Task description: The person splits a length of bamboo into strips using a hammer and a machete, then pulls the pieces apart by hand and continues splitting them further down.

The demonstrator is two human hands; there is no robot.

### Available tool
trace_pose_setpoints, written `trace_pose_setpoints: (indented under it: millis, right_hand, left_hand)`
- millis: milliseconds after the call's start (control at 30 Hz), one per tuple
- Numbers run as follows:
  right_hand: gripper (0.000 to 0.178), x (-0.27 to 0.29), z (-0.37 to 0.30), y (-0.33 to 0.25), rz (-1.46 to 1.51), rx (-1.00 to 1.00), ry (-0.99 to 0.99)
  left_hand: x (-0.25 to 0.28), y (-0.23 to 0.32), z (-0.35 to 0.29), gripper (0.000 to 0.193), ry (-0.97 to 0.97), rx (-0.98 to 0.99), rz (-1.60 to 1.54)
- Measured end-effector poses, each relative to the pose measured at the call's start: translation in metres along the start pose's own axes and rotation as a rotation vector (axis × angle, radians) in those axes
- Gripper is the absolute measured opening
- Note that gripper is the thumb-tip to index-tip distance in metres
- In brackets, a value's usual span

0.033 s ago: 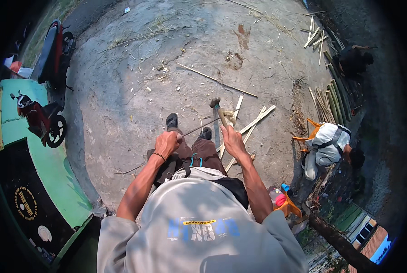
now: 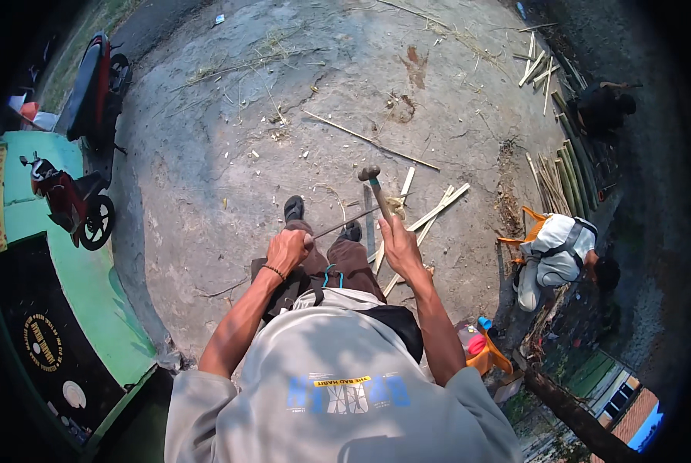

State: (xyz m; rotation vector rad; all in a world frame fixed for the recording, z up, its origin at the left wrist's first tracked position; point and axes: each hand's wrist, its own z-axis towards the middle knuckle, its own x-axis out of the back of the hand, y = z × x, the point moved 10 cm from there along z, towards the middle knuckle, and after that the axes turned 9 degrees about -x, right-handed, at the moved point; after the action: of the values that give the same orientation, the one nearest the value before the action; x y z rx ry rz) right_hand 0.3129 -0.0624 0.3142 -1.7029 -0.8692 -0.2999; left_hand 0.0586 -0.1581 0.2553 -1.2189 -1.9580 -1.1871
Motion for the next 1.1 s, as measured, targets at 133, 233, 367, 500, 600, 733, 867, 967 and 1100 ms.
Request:
trace_pose_setpoints:
  millis: [133,233,367,500,600,733,867,967,1100]
  right_hand:
    - [0.034,0.106,-0.042,-0.111,0.183,0.155,0.161]
    - [0.044,0.144,-0.073,-0.149,0.616,0.363,0.151]
    - [0.032,0.075,-0.057,-0.074,0.450,0.339,0.191]
    - [0.032,-0.021,0.006,0.034,0.002,-0.178,-0.116]
    - [0.029,-0.005,-0.022,-0.033,0.107,-0.154,-0.161]
    - [0.015,0.061,-0.055,-0.103,0.210,0.186,0.049]
    - [0.021,0.014,-0.023,-0.024,0.116,0.001,0.066]
    - [0.033,-0.012,-0.032,0.066,-0.164,-0.199,-0.167]
    - [0.032,0.024,-0.043,-0.006,0.006,-0.111,-0.134]
  left_hand:
    - [0.005,0.009,-0.013,0.015,-0.020,0.023,-0.062]
    - [0.010,-0.001,-0.011,0.017,-0.003,0.041,-0.114]
    - [0.016,-0.010,-0.003,0.021,0.016,0.082,-0.085]
    - [0.013,-0.009,0.010,0.022,0.017,0.047,-0.070]
    - [-0.009,-0.042,-0.002,0.025,0.055,0.103,-0.082]
    - [0.003,-0.030,-0.009,0.027,0.051,0.118,-0.085]
    - [0.003,-0.023,-0.001,0.027,0.038,0.093,-0.088]
    - [-0.024,-0.029,-0.002,0.028,-0.031,0.110,-0.060]
    - [-0.017,-0.037,-0.007,0.027,-0.014,0.143,-0.058]
